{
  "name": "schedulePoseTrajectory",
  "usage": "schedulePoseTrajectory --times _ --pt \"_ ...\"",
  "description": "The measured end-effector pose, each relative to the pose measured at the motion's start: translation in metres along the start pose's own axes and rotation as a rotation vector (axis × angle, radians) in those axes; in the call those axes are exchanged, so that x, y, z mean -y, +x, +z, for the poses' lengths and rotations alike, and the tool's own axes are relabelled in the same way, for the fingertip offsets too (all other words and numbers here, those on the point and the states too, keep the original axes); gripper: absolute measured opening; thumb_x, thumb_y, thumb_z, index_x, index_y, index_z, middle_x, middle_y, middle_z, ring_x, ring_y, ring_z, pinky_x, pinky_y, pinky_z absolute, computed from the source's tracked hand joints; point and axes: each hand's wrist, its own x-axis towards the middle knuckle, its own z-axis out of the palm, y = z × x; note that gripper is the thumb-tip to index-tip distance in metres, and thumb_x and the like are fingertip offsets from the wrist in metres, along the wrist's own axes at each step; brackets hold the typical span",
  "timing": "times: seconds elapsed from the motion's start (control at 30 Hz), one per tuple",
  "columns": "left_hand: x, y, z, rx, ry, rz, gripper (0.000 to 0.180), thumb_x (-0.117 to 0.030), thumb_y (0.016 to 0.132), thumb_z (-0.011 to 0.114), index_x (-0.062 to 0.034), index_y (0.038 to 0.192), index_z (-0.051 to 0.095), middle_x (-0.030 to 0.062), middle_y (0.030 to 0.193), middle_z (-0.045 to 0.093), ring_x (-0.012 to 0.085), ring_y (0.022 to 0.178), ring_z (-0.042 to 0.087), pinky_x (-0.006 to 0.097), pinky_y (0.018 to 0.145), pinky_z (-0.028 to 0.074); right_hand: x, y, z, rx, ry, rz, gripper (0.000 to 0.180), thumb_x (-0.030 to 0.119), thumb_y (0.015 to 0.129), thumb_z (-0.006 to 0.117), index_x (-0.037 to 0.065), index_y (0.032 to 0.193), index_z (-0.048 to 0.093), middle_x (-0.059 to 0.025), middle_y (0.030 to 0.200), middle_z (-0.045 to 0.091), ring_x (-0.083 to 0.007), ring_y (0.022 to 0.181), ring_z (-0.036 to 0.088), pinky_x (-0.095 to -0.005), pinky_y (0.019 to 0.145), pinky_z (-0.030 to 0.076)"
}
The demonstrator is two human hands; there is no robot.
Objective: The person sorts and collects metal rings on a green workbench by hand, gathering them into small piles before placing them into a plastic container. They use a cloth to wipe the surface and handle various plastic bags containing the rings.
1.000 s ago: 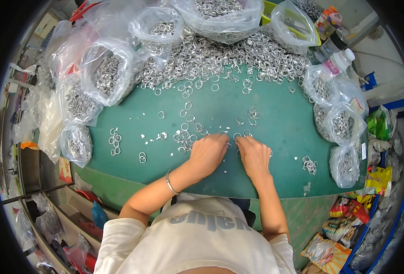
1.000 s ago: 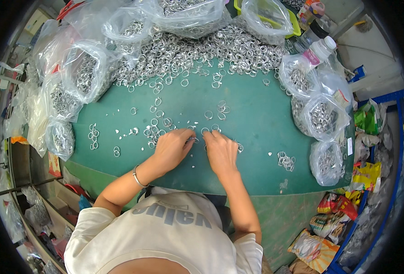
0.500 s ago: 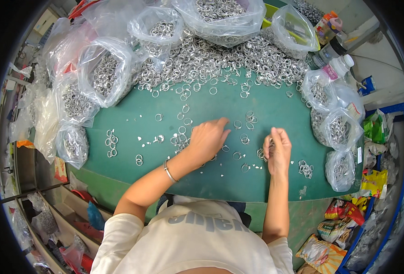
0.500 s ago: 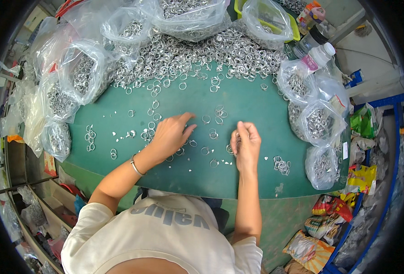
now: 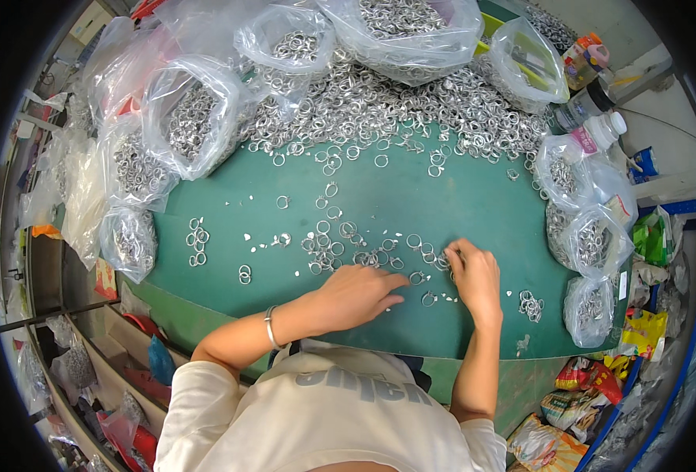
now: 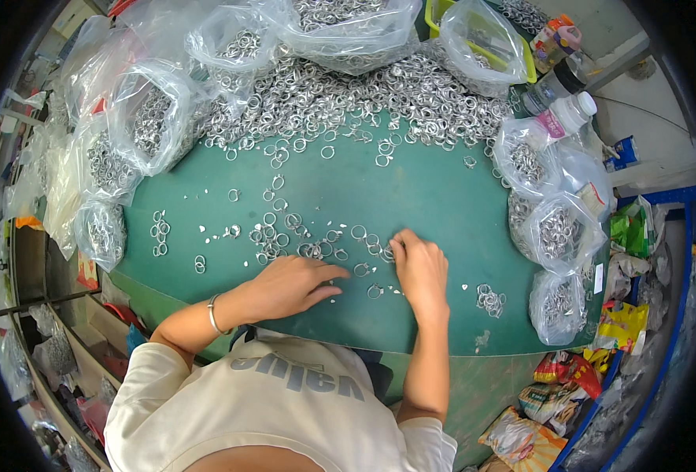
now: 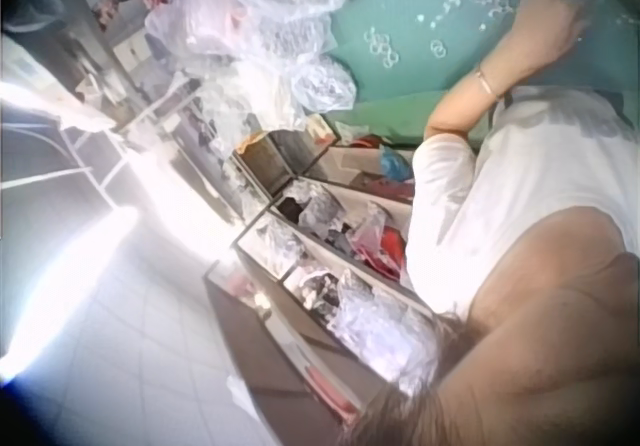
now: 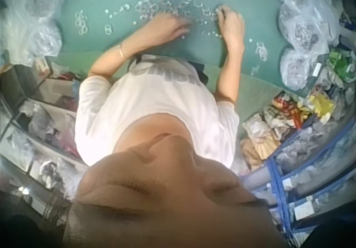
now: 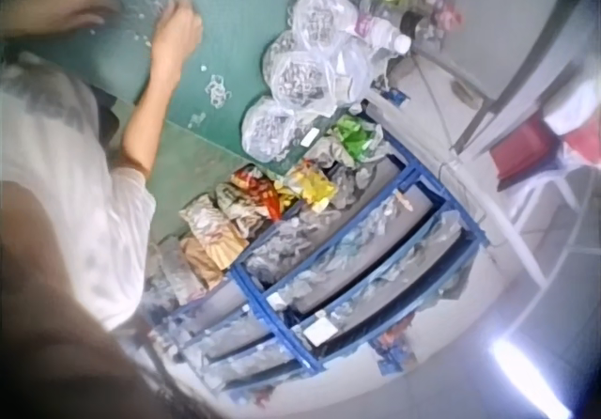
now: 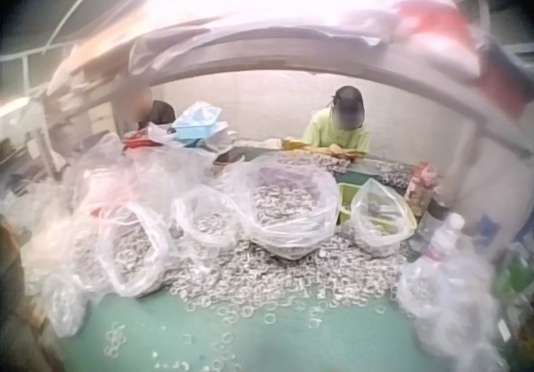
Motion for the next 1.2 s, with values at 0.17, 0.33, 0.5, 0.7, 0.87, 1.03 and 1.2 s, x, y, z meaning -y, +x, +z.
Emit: schedulePoseTrajectory --times 0.17,0.33,0.5,0.7,0.87,1.03,1.2 --pt "0.03 -0.02 0.003 -0.324 0.205 -0.211 0.037 -0.02 0.079 0.062 -0.0047 0.112 0.054 0.0116 0.085 0.062 0.0305 0.074 0.059 0.039 0.06 0.047 0.017 -0.01 -0.007 0.391 0.979 0.226 0.01 0.007 0.086 0.055 0.0 0.088 0.062 -0.0036 0.056 0.053 -0.0062 0.044 0.043 -0.0211 0.041 0.032" --pt "0.018 -0.045 0.01 -0.196 0.233 -0.238 0.047 -0.018 0.077 0.065 -0.0062 0.118 0.048 0.0117 0.077 0.058 0.0308 0.07 0.057 0.039 0.057 0.046 0.028 -0.019 0.016 0.441 1.082 0.23 0.009 0.009 0.085 0.059 0.001 0.089 0.063 0.0028 0.053 0.044 -0.0039 0.046 0.036 -0.0203 0.041 0.029" --pt "0.025 -0.051 0.018 -0.403 0.125 -0.249 0.035 -0.015 0.078 0.063 -0.0057 0.11 0.053 0.0123 0.079 0.06 0.0311 0.071 0.058 0.039 0.059 0.046 0.056 -0.022 0.038 0.102 0.275 -0.119 0.015 0.015 0.077 0.066 0.007 0.089 0.062 -0.0053 0.06 0.053 -0.0184 0.046 0.047 -0.0307 0.044 0.037" --pt "0.035 -0.061 0.012 -0.388 0.112 -0.219 0.021 -0.012 0.078 0.062 -0.0043 0.097 0.057 0.0128 0.084 0.061 0.0326 0.074 0.058 0.04 0.061 0.047 0.058 -0.024 0.041 0.021 -0.077 -0.184 0.012 0.015 0.075 0.066 0.008 0.082 0.06 -0.0083 0.066 0.06 -0.0302 0.058 0.058 -0.0391 0.048 0.041" --pt "0.045 -0.062 0.006 -0.455 0.062 -0.262 0.022 -0.011 0.077 0.063 -0.005 0.098 0.057 0.0122 0.085 0.06 0.0324 0.077 0.058 0.04 0.062 0.046 0.063 -0.021 0.028 0.18 0.047 -0.072 0.01 0.013 0.076 0.065 0.008 0.083 0.061 -0.0086 0.065 0.06 -0.0286 0.055 0.057 -0.0385 0.046 0.041" --pt "0.043 -0.055 0.016 -0.407 0.074 -0.235 0.026 -0.009 0.076 0.063 -0.0063 0.101 0.055 0.0131 0.085 0.06 0.0332 0.077 0.057 0.041 0.062 0.046 0.082 -0.001 0.063 -0.099 -0.096 -0.292 0.013 0.013 0.079 0.061 0.007 0.091 0.057 -0.0106 0.073 0.062 -0.0299 0.056 0.059 -0.0379 0.048 0.044" --pt "0.046 -0.068 0.013 -0.486 -0.025 -0.229 0.023 -0.009 0.077 0.063 -0.0051 0.098 0.054 0.0137 0.079 0.059 0.0333 0.072 0.057 0.042 0.06 0.045 0.088 -0.002 0.06 -0.008 -0.023 -0.257 0.012 0.015 0.081 0.06 0.007 0.089 0.056 -0.011 0.074 0.062 -0.0313 0.058 0.059 -0.0396 0.048 0.044"
